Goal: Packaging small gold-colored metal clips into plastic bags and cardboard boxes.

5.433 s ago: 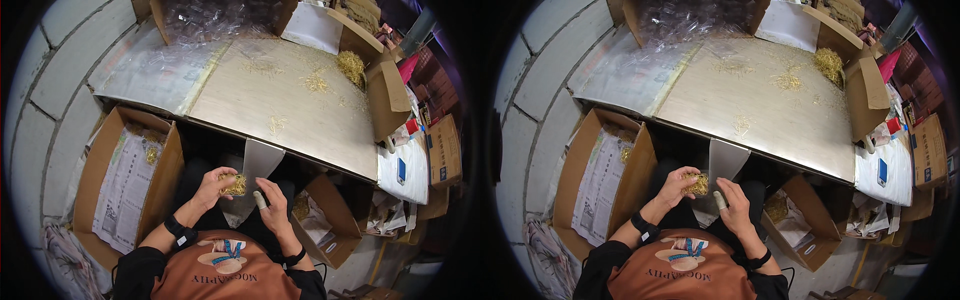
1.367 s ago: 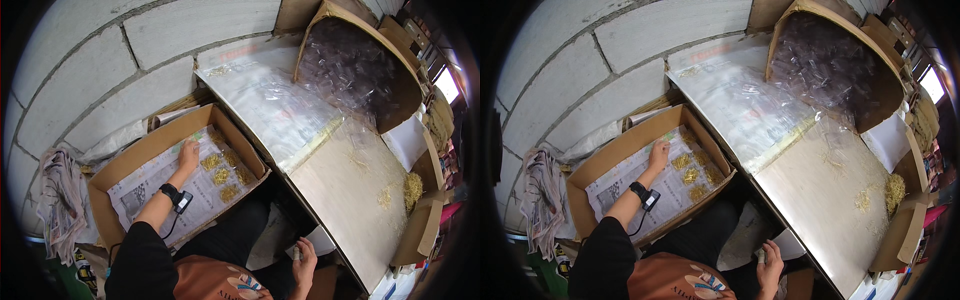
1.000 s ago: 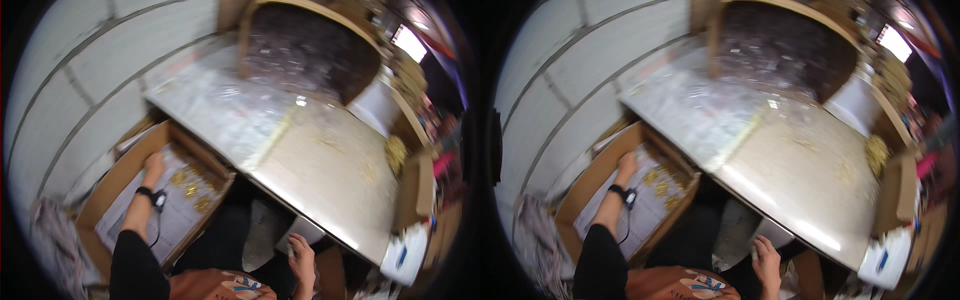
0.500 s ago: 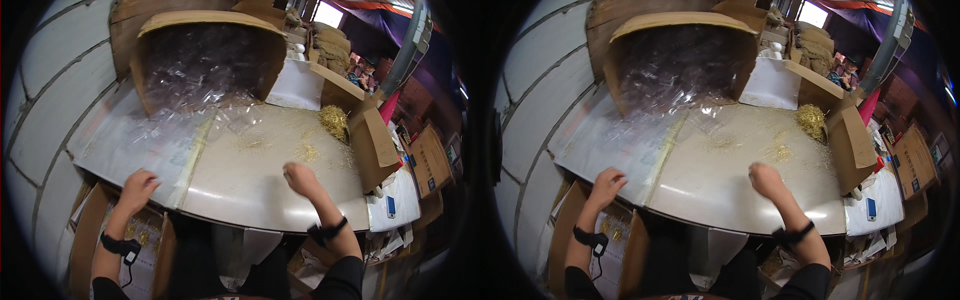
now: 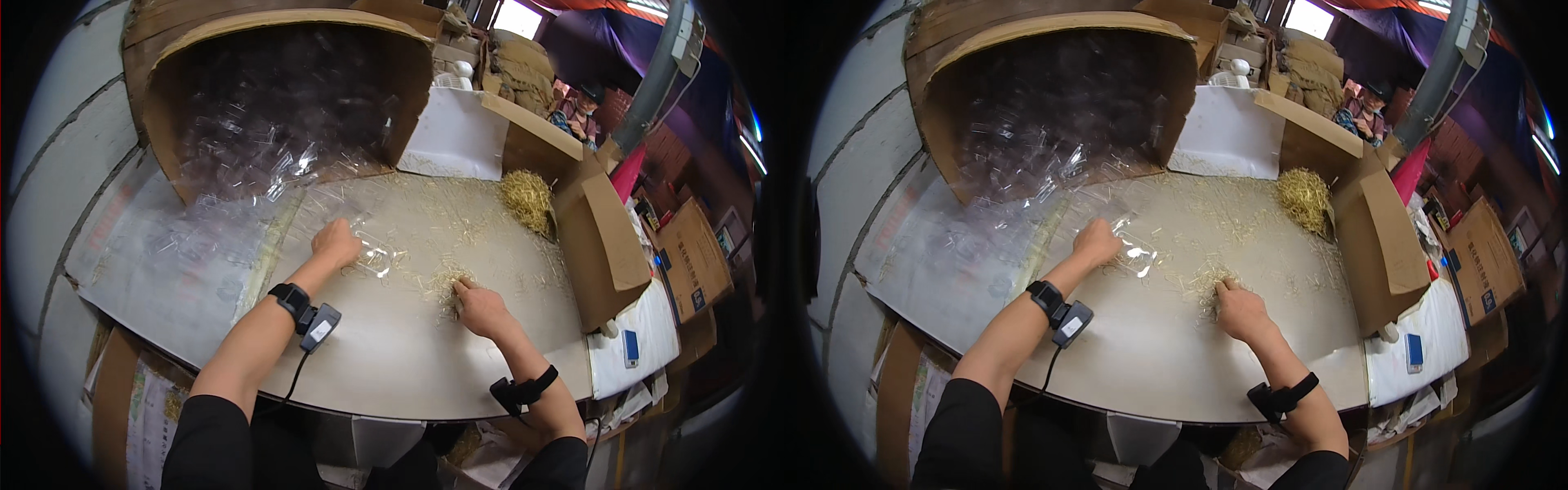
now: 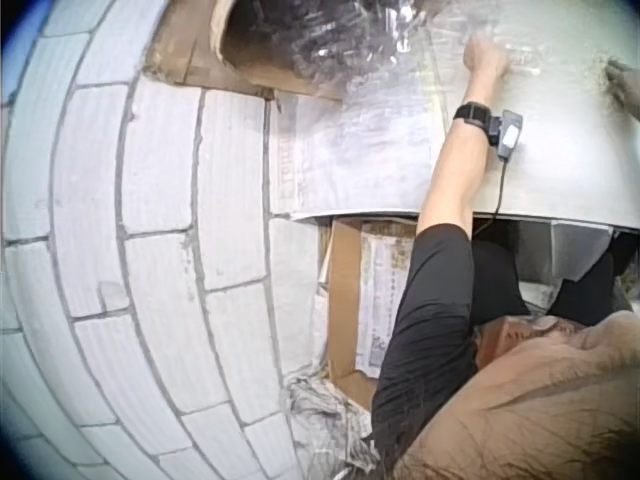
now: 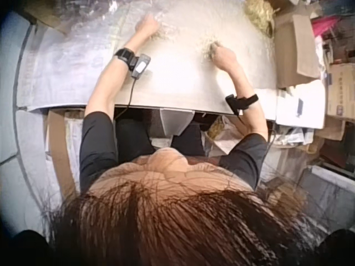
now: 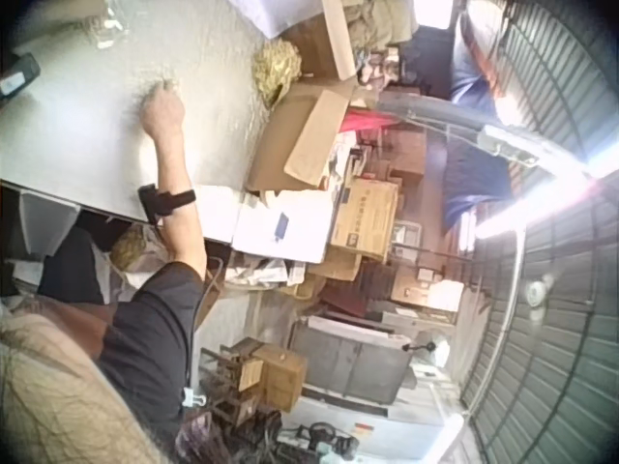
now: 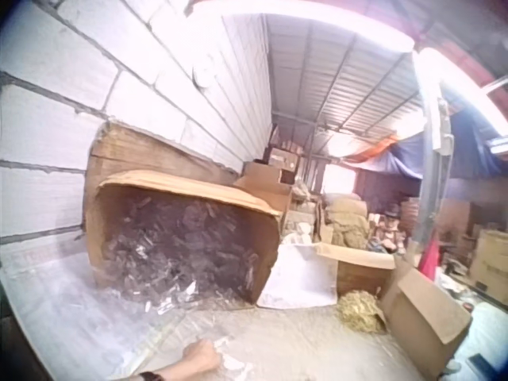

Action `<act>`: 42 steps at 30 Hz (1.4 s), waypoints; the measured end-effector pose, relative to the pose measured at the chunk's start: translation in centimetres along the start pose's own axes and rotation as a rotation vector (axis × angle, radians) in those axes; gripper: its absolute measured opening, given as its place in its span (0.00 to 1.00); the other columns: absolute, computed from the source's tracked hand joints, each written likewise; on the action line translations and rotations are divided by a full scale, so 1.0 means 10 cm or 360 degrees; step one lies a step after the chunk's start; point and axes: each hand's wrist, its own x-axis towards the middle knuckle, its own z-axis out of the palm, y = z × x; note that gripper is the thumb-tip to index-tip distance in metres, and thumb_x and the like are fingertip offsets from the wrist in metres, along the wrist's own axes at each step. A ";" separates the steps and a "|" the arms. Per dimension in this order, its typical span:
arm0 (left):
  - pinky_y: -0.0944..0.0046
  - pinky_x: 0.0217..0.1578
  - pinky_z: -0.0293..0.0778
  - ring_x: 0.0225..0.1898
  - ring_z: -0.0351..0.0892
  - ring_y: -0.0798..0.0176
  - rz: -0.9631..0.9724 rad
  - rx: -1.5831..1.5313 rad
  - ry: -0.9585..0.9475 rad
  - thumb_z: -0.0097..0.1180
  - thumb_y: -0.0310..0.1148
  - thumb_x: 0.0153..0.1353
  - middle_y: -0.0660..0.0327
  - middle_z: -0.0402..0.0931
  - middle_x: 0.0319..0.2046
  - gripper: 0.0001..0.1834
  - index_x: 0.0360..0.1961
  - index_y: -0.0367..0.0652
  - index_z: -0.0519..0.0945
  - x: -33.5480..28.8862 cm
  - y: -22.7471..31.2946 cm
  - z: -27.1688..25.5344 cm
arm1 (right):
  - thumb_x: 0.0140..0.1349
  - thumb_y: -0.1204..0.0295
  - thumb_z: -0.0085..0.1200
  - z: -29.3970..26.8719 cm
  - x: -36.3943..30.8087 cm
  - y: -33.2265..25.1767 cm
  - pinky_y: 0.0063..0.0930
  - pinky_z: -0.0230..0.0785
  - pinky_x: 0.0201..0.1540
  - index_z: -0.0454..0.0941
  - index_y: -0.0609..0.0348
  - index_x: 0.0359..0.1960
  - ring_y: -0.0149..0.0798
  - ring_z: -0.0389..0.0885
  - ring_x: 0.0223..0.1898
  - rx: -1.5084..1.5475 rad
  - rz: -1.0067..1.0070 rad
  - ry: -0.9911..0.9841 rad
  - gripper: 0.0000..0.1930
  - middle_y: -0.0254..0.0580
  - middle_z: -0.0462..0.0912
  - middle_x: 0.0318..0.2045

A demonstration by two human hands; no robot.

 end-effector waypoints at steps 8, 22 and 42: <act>0.64 0.12 0.73 0.18 0.80 0.59 -0.0212 -0.1470 -0.0192 0.50 0.21 0.49 0.50 0.77 0.24 0.03 0.25 0.37 0.69 -1.05 -0.10 -0.18 | 0.55 0.76 0.42 0.47 -0.97 -0.42 0.34 0.62 0.60 0.60 0.67 0.61 0.53 0.61 0.63 -0.0085 -0.0203 0.0269 0.29 0.55 0.59 0.64; 0.65 0.20 0.80 0.25 0.77 0.65 -0.0439 -0.2344 -0.0570 0.48 0.27 0.56 0.56 0.75 0.33 0.20 0.51 0.33 0.70 -3.04 -0.50 -0.20 | 0.66 0.54 0.37 0.72 -0.72 -0.54 0.50 0.40 0.68 0.53 0.60 0.66 0.50 0.44 0.70 0.0312 -0.0051 0.0609 0.32 0.53 0.49 0.68; 0.61 0.23 0.79 0.34 0.83 0.50 -0.0877 -0.2174 -0.1275 0.33 0.44 0.70 0.44 0.77 0.42 0.24 0.50 0.31 0.69 -4.08 -1.21 1.25 | 0.67 0.60 0.39 0.91 -1.02 -0.89 0.40 0.44 0.68 0.58 0.66 0.63 0.49 0.51 0.68 0.0713 -0.0050 0.0761 0.27 0.56 0.55 0.66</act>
